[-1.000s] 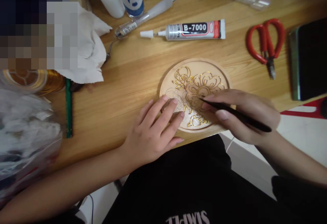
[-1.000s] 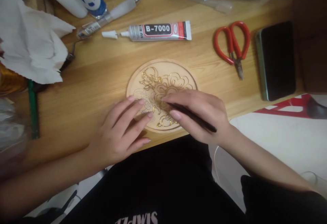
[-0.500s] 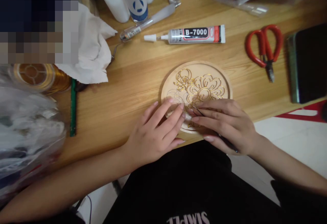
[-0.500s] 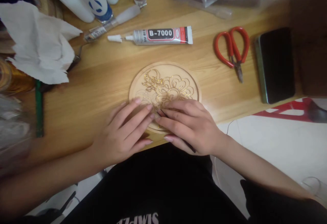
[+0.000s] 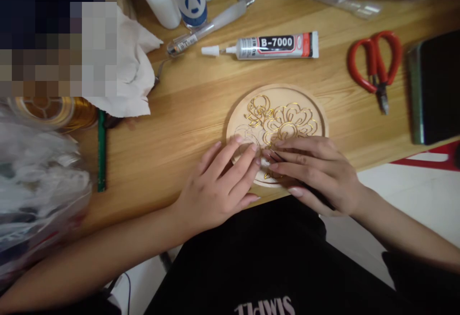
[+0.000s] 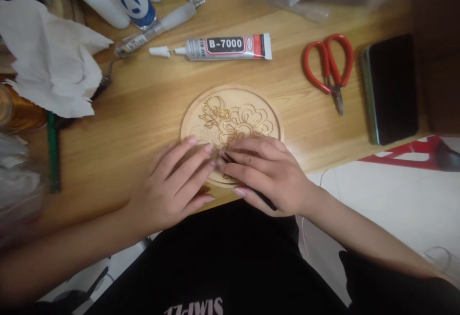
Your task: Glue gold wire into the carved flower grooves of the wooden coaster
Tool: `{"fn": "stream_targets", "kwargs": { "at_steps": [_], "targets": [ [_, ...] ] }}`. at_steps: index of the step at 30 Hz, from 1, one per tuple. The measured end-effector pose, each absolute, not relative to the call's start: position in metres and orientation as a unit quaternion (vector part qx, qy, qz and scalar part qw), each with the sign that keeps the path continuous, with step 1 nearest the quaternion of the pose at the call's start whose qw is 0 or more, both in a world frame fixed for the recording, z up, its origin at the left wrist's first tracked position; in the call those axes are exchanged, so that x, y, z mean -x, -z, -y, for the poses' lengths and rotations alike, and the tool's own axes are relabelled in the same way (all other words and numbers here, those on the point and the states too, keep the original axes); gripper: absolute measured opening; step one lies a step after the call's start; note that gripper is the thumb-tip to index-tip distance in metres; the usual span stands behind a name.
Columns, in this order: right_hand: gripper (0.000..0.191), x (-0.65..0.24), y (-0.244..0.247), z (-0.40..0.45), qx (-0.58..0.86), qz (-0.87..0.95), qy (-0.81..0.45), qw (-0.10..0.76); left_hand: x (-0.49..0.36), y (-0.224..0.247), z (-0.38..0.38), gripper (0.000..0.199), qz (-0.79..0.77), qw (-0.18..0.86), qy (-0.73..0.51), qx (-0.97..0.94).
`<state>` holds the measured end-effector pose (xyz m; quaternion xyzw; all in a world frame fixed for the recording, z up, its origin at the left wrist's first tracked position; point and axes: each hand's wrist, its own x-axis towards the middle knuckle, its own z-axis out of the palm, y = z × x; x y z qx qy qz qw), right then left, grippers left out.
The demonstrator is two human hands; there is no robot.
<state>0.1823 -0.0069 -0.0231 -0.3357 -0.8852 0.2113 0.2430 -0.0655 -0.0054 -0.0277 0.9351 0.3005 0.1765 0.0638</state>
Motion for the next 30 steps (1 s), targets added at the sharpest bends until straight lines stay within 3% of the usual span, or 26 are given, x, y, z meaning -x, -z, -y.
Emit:
{"fn": "stream_targets", "kwargs": {
  "at_steps": [18,30],
  "targets": [
    [0.029,-0.1832,0.0208,0.0024,0.309,0.911,-0.17,0.214,0.0651,0.0276,0.0043,0.045,-0.298,0.059,-0.17,-0.937],
    [0.029,-0.1857,0.0304,0.0012,0.302,0.902,-0.178,0.251,0.0672,0.0257,-0.0028,0.042,-0.274,0.075,-0.163,-0.945]
  ]
}}
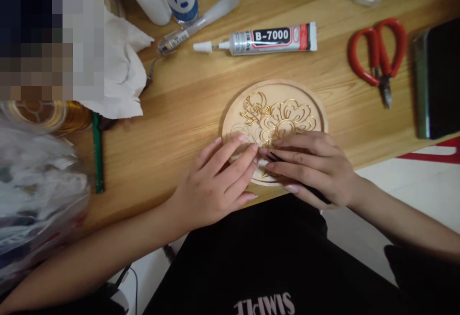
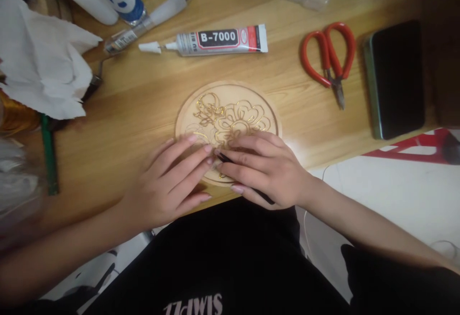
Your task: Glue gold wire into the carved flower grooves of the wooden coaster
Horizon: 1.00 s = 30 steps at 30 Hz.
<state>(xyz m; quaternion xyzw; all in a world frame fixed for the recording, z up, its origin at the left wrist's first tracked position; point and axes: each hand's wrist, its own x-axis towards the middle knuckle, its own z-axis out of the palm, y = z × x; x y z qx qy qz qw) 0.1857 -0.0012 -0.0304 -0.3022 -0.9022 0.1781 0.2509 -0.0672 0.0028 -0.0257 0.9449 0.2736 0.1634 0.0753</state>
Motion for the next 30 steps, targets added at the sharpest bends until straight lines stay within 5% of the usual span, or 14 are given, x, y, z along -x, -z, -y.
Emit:
{"fn": "stream_targets", "kwargs": {
  "at_steps": [30],
  "targets": [
    [0.029,-0.1832,0.0299,0.0034,0.304,0.91,-0.144,0.245,0.0674,0.0244,-0.0077,0.042,-0.265,0.134,-0.159,-0.942]
  ]
}}
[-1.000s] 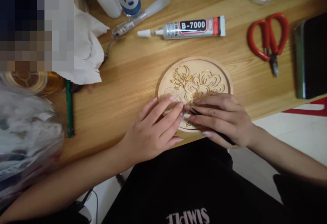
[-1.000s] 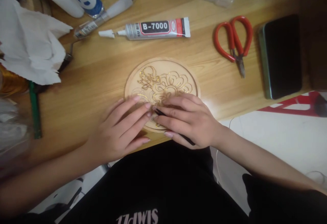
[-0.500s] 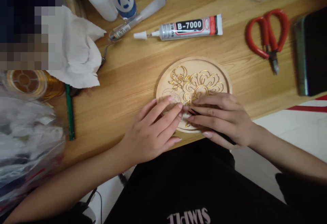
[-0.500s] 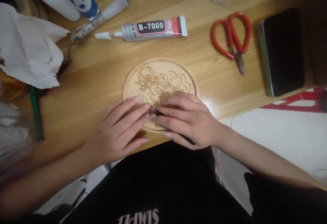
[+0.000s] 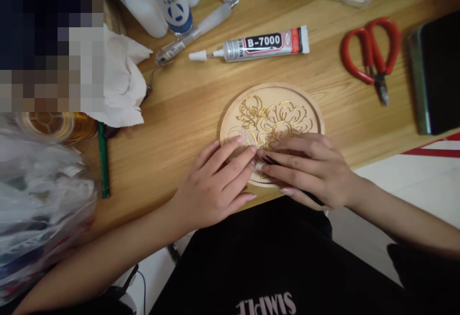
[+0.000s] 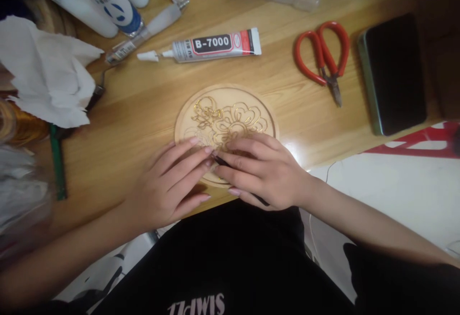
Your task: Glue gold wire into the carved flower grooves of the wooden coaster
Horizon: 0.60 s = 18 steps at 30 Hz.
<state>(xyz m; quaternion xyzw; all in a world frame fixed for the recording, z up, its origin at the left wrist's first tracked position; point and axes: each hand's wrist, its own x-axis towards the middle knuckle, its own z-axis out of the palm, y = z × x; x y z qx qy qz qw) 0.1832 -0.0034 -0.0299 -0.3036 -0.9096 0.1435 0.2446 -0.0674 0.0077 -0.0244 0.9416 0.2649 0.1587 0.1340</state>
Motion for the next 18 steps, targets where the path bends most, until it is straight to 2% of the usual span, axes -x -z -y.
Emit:
{"fn": "stream_targets", "kwargs": {
  "at_steps": [5,18],
  "targets": [
    [0.032,-0.179,0.026,0.008,0.314,0.922,-0.083,0.213,0.068,0.025,-0.007,0.038,-0.266,0.145,-0.158,-0.94],
    [0.028,-0.169,0.02,0.014,0.329,0.922,0.026,0.202,0.069,0.028,-0.003,0.037,-0.287,0.134,-0.178,-0.932]
  ]
}}
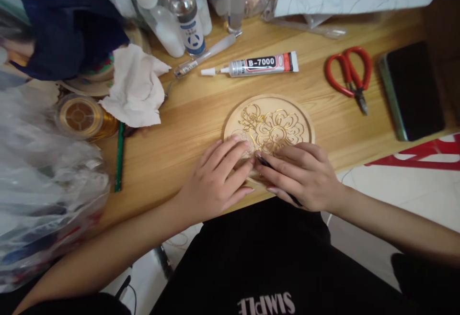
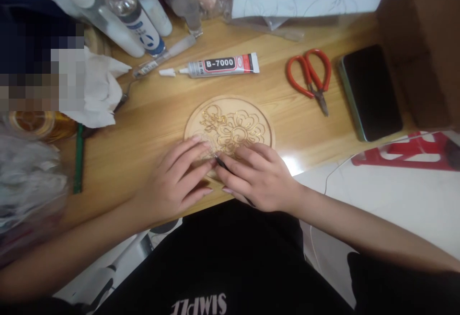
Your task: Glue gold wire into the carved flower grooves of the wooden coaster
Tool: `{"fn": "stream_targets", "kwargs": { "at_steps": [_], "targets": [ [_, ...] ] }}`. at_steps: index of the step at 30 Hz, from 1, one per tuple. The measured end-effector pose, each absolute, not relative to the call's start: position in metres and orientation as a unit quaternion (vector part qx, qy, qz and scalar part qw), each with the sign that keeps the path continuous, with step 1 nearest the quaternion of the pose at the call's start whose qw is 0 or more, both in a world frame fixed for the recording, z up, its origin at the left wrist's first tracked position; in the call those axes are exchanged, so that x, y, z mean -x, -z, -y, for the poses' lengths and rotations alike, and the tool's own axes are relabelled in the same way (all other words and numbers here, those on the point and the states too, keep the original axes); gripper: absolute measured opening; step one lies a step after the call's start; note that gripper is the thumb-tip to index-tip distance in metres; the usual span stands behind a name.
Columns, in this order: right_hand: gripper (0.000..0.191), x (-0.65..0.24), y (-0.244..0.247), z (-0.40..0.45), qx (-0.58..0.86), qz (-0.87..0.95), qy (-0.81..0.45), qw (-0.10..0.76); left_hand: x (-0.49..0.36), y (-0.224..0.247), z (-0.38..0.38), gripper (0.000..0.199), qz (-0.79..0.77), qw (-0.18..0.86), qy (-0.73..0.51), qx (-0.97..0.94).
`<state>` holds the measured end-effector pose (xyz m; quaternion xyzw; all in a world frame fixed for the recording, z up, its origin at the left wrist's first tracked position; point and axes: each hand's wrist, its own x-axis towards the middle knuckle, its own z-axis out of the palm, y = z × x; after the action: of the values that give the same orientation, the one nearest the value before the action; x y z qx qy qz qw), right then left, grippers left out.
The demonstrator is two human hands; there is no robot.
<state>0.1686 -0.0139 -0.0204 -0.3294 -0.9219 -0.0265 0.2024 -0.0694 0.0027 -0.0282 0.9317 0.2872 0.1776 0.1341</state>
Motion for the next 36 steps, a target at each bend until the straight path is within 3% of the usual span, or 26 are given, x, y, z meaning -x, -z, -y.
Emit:
{"fn": "stream_targets", "kwargs": {
  "at_steps": [21,36],
  "targets": [
    [0.023,-0.1677,0.0206,0.0149,0.329,0.924,0.044,0.191,0.0721,0.0316,0.0031,0.043,-0.32,0.036,-0.232,-0.918],
    [0.025,-0.1668,0.0278,0.0212,0.346,0.915,0.01,0.205,0.0684,0.0292,0.0018,0.048,-0.292,0.068,-0.183,-0.936]
  ]
}}
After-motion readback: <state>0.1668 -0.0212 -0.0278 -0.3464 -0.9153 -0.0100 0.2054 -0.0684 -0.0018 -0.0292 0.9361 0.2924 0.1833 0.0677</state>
